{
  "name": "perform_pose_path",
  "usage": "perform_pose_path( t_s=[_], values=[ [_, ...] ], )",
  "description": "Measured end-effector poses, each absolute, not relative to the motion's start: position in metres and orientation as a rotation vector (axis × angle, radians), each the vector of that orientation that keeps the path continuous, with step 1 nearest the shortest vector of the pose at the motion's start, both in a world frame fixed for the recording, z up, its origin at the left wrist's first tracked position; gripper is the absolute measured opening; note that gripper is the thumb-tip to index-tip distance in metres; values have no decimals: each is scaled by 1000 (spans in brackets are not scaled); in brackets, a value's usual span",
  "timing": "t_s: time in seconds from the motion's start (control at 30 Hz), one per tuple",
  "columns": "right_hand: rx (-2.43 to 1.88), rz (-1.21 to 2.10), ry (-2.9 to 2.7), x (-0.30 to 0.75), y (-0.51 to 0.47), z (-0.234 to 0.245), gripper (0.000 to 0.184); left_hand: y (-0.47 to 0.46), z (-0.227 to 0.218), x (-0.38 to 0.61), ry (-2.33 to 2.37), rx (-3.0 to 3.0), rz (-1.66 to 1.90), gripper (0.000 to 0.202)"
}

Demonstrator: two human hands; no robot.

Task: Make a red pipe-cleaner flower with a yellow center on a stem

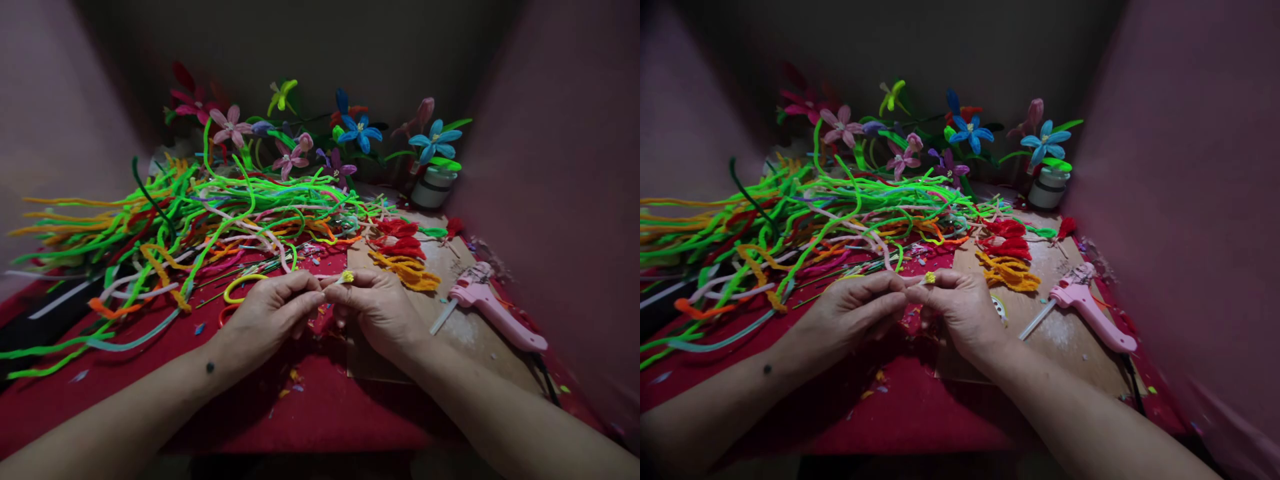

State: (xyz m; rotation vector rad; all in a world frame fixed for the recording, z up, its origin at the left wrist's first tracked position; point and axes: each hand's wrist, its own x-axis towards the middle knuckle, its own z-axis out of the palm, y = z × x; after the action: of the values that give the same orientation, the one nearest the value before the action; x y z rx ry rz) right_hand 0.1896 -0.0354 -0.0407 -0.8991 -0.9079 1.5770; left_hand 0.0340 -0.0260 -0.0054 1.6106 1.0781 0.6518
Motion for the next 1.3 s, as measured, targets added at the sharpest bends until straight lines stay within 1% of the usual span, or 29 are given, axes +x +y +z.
perform_pose_path(
  t_s=[0.2, 0.33, 0.43, 0.57, 0.77, 0.93, 1.03, 1.13, 1.2, 1.3],
  values=[
    [-800, 1596, -832, 185, -36, -34, 22, -25, -7, 32, 1088, 1528, 664, 24],
    [-815, 1567, -845, 186, -37, -35, 13, -27, -5, 33, 1089, 1513, 677, 25],
    [-832, 1569, -862, 187, -38, -37, 9, -28, -4, 35, 1065, 1579, 733, 20],
    [-832, 1571, -862, 187, -37, -38, 8, -28, -6, 37, 1037, 1613, 796, 15],
    [-833, 1549, -860, 187, -37, -39, 8, -27, -12, 37, 977, 1515, 793, 18],
    [-824, 1576, -877, 186, -37, -38, 12, -26, -13, 36, 965, 1419, 802, 19],
    [-776, 1589, -854, 189, -33, -34, 20, -23, -13, 34, 933, 1288, 772, 23],
    [-805, 1519, -871, 200, -26, -25, 27, -19, -11, 32, 878, 1218, 763, 24],
    [-896, 1416, -984, 213, -25, -16, 23, -16, -7, 32, 849, 1179, 748, 24],
    [-1151, 1174, -1400, 237, -36, -3, 16, -14, 0, 34, 813, 1132, 714, 23]
  ],
)
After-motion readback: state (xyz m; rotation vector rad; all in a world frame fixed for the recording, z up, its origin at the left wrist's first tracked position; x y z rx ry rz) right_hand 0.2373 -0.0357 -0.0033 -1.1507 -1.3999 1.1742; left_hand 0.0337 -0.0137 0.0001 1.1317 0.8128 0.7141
